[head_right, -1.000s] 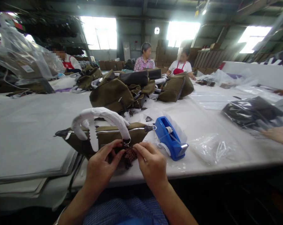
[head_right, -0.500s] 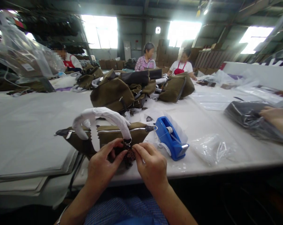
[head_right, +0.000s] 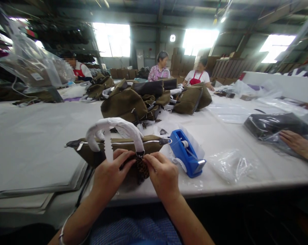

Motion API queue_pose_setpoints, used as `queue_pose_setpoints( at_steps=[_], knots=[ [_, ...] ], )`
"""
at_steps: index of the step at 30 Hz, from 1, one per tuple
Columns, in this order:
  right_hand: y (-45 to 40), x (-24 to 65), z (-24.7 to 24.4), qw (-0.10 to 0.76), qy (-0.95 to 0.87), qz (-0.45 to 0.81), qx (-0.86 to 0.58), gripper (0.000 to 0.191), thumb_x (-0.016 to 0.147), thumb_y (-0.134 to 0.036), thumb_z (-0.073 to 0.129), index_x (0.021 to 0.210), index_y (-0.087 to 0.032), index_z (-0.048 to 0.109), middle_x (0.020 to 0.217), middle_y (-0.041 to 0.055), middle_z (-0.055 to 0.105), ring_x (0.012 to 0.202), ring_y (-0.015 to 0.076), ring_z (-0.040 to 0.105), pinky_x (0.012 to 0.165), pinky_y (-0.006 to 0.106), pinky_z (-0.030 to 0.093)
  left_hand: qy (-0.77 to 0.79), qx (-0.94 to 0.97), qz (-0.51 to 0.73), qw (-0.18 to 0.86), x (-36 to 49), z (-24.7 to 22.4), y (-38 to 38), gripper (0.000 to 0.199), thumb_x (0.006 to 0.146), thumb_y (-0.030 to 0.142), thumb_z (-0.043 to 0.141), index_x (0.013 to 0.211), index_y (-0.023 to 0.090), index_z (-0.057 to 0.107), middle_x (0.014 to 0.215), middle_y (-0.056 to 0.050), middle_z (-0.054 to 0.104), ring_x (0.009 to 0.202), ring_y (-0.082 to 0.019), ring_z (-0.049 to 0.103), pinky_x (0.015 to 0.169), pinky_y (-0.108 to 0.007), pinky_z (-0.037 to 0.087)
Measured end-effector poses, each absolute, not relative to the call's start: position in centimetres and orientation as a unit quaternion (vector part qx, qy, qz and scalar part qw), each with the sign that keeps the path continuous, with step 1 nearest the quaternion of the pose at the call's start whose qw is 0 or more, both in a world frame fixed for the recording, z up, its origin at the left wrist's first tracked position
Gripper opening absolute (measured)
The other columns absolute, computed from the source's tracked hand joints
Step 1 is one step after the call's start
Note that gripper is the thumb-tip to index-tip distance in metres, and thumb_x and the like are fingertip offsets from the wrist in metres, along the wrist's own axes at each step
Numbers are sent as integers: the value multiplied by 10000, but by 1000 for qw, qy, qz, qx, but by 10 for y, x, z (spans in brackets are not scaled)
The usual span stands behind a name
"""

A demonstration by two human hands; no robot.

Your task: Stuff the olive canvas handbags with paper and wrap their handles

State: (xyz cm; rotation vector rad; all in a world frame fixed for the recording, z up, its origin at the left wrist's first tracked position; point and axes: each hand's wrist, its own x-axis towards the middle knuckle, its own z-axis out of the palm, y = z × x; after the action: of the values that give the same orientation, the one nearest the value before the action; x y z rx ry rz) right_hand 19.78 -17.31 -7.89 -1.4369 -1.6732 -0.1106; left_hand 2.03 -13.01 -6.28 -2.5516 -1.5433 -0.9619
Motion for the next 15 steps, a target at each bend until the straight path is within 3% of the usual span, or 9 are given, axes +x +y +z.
queue_pose_setpoints(
  at_steps=[4, 10, 15],
  knots=[
    [-171, 199, -79, 444, -681, -42, -581, 128, 973, -239, 647, 995, -248, 773, 920, 14, 762, 776, 149, 716, 705, 233, 514, -473, -826, -304, -27, 22, -64, -127, 135, 951, 268, 646, 1021, 286, 759, 1009, 9, 763, 795, -188, 713, 630, -255, 476],
    [-180, 221, -75, 478, -659, -27, -580, 115, 962, -252, 661, 1012, -265, 764, 950, 16, 766, 830, 174, 729, 802, 271, 569, -420, -765, -444, -205, 3, -62, -121, 79, 917, 286, 689, 905, 248, 757, 946, 1, 733, 894, -169, 686, 849, -258, 505],
    [-198, 241, -65, 538, -594, 6, -598, 102, 930, -285, 695, 959, -250, 785, 929, 32, 756, 690, 149, 680, 616, 246, 545, -423, -660, -512, -352, -3, -56, -126, 145, 902, 369, 703, 898, 225, 723, 904, 2, 688, 848, -151, 658, 812, -247, 513]
  ],
)
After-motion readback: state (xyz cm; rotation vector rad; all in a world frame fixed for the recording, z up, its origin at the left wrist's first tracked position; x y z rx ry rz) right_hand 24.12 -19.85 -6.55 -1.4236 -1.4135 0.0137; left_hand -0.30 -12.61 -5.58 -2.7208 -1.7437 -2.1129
